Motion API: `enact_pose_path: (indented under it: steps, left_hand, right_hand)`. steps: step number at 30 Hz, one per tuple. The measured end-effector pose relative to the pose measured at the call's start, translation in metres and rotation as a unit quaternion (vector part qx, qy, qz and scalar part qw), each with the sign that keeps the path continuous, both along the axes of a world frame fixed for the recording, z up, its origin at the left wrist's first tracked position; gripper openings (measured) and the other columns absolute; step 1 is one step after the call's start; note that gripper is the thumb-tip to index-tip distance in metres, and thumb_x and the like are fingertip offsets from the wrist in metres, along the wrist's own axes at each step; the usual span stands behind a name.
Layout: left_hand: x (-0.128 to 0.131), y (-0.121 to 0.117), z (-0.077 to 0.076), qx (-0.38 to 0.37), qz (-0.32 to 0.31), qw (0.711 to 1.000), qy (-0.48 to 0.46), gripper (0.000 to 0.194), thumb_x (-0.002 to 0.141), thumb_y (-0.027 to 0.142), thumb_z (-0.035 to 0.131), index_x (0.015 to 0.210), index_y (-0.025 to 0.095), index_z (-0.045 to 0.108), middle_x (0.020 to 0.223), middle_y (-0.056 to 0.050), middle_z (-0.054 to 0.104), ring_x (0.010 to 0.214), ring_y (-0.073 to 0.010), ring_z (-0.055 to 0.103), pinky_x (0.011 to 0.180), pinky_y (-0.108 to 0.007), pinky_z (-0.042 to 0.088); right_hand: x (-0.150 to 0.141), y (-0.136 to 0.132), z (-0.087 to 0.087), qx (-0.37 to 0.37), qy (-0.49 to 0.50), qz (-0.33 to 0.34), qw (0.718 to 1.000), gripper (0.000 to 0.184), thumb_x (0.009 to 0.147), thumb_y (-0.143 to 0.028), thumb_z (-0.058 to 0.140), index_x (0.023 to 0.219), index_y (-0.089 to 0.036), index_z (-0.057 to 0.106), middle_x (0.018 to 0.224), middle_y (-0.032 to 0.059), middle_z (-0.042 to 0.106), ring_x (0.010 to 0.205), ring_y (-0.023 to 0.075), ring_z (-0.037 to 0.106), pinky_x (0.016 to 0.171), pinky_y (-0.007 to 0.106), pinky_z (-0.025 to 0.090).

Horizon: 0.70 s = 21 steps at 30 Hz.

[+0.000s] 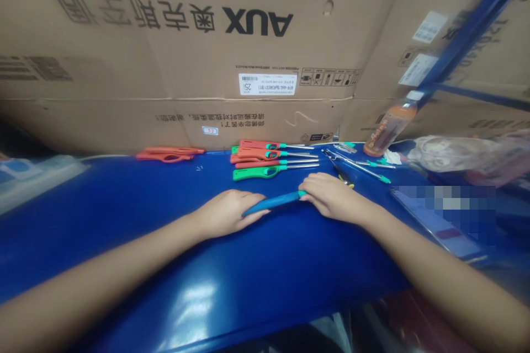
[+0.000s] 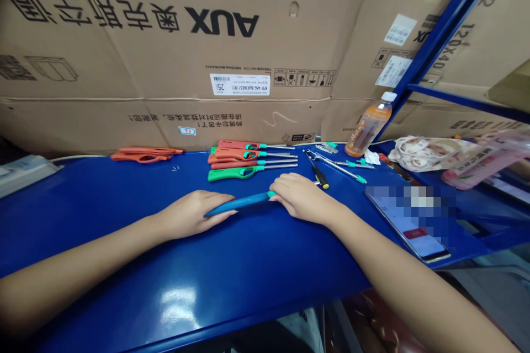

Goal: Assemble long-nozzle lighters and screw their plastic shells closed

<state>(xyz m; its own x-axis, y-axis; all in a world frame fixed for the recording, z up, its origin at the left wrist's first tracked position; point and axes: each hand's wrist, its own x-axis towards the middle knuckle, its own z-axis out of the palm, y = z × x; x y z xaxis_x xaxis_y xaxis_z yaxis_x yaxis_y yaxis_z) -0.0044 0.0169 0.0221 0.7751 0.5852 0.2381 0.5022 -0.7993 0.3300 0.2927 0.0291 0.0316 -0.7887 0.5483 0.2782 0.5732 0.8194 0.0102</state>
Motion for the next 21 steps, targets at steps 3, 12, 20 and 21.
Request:
enact_pose_path:
  steps: [3, 12, 20, 21]
  left_hand:
    - [-0.001, 0.0, 0.0, -0.011, -0.01, 1.0, -0.009, 0.032, 0.103, 0.04, 0.048, 0.109, 0.016, 0.067, 0.093, -0.007, 0.074, 0.077, -0.0181, 0.069, 0.073, -0.027, 0.051]
    - [0.002, 0.007, 0.015, -0.32, 0.065, 0.936, -0.131, 0.042, 0.095, 0.051, 0.057, 0.091, 0.013, 0.076, 0.06, 0.002, 0.058, 0.049, -0.0083, 0.045, 0.048, -0.02, 0.037]
    - [0.005, 0.005, 0.007, -0.101, 0.051, 0.994, -0.012, 0.039, 0.101, 0.051, 0.047, 0.12, 0.021, 0.064, 0.109, -0.006, 0.071, 0.096, -0.0229, 0.068, 0.083, -0.033, 0.052]
    - [0.006, 0.003, 0.006, -0.063, 0.056, 0.996, 0.017, 0.041, 0.101, 0.051, 0.045, 0.125, 0.021, 0.061, 0.116, -0.008, 0.07, 0.102, -0.0254, 0.067, 0.088, -0.036, 0.051]
  right_hand:
    - [-0.001, -0.001, -0.002, -0.016, 0.011, 0.011, 1.0, 0.028, 0.105, -0.028, 0.041, 0.093, -0.015, 0.063, 0.082, 0.0076, 0.063, 0.076, 0.0204, 0.054, 0.075, 0.033, 0.046]
    - [-0.006, -0.008, -0.001, 0.039, 0.085, 0.049, 0.994, 0.023, 0.104, -0.026, 0.044, 0.097, -0.014, 0.063, 0.081, 0.0087, 0.064, 0.077, 0.0209, 0.052, 0.077, 0.035, 0.048]
    - [0.0, 0.002, 0.001, -0.054, 0.05, -0.054, 0.996, 0.017, 0.102, -0.031, 0.05, 0.097, -0.018, 0.06, 0.09, 0.008, 0.064, 0.087, 0.0224, 0.057, 0.074, 0.033, 0.046]
    - [0.002, 0.003, 0.002, -0.077, 0.054, -0.062, 0.994, 0.014, 0.101, -0.03, 0.053, 0.097, -0.019, 0.059, 0.091, 0.0071, 0.065, 0.088, 0.0218, 0.058, 0.074, 0.033, 0.046]
